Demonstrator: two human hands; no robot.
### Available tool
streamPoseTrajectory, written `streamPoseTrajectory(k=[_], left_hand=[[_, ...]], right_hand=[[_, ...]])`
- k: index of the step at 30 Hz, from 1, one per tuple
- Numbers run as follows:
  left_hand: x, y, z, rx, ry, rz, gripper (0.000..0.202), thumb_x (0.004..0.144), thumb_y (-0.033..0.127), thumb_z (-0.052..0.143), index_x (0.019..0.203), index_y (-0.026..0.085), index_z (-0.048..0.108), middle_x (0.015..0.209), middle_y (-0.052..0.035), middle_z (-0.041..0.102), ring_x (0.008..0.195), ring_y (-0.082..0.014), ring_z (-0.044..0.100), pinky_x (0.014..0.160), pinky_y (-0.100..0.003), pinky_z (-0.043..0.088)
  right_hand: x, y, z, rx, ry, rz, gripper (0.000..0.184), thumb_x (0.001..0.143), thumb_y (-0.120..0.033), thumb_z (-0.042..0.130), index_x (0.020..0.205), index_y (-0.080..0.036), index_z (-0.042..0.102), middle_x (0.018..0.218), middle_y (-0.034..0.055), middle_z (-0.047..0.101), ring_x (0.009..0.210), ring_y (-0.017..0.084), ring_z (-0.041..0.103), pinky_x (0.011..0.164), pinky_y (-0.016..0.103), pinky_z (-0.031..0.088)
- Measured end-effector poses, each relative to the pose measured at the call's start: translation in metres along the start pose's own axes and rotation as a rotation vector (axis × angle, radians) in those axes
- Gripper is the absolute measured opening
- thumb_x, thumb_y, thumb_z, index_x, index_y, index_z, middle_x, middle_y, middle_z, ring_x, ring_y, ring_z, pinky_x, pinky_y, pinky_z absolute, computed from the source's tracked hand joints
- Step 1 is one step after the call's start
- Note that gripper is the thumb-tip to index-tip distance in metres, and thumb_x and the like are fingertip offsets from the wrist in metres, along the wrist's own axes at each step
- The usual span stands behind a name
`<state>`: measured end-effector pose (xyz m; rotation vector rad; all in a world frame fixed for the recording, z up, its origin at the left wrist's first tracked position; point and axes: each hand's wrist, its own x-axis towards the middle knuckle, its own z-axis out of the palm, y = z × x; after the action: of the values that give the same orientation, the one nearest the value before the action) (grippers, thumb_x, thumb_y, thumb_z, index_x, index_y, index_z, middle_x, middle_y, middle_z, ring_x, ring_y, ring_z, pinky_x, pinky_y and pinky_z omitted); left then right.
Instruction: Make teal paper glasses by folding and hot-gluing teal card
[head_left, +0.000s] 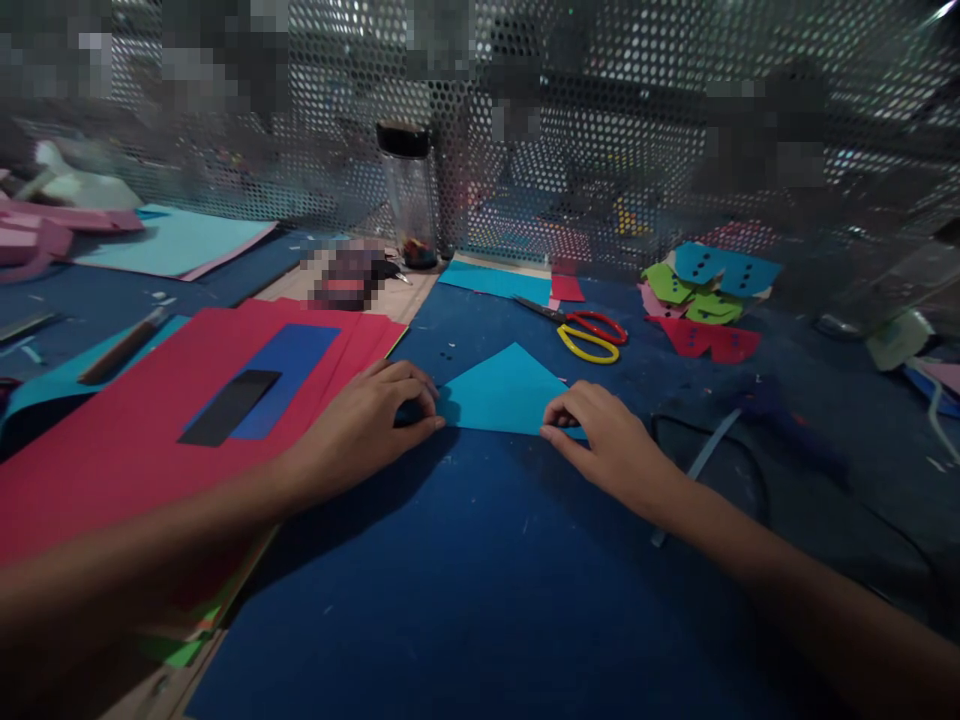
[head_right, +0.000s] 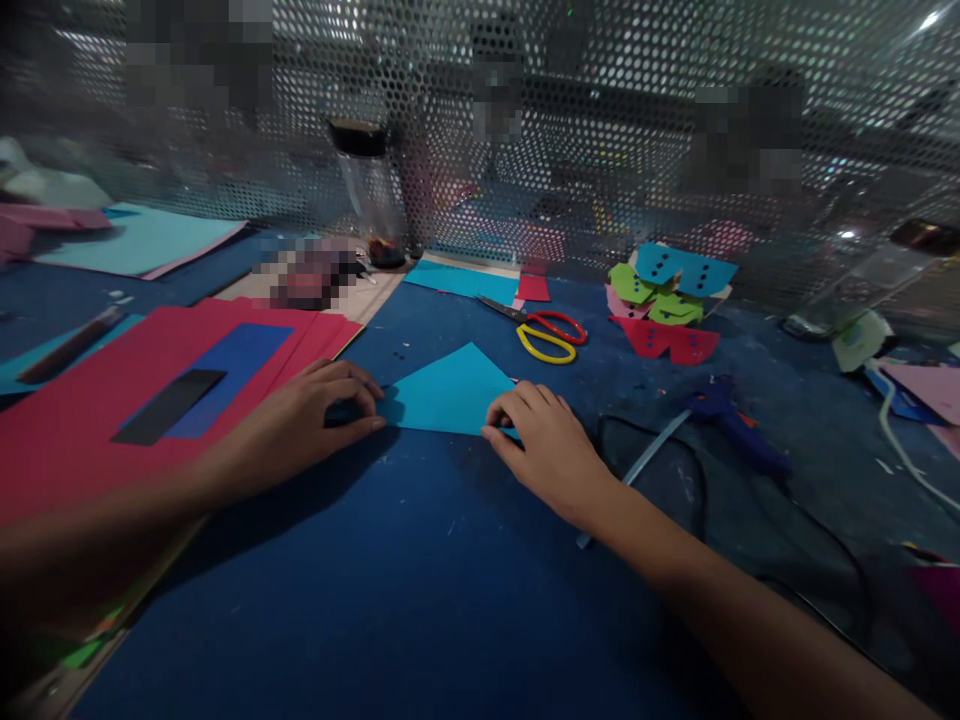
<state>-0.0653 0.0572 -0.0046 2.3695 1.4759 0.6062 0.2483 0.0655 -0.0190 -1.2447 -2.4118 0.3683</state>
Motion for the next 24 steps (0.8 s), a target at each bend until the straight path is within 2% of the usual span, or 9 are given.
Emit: streamPoseTrajectory(k=[7, 24], left_hand=[[-0.001, -0.005, -0.002, 0.004, -0.017, 0.004, 0.029, 0.094, 0.050, 0.063, 0.084, 0.023, 0.069, 0.114, -0.0076, 0.069, 0.108, -0.0285, 0.064, 0.092, -0.043, 0.052], [-0.003, -0.015, -0.007, -0.022, -0.042, 0.010, 0.028, 0.095, 0.048, 0.061, 0.085, 0.023, 0.069, 0.118, -0.0081, 0.068, 0.111, -0.0289, 0.063, 0.094, -0.047, 0.051]], right_hand=[[0.001, -0.002, -0.001, 0.008, -0.025, 0.017, 0.003, 0.099, -0.026, 0.062, 0.098, -0.023, 0.061, 0.104, 0.0057, 0.065, 0.097, 0.023, 0.059, 0.083, 0.038, 0.046], [0.000, -0.001, 0.000, 0.019, -0.010, 0.006, 0.005, 0.100, -0.027, 0.060, 0.097, -0.024, 0.061, 0.103, 0.0058, 0.065, 0.095, 0.023, 0.061, 0.083, 0.038, 0.047]])
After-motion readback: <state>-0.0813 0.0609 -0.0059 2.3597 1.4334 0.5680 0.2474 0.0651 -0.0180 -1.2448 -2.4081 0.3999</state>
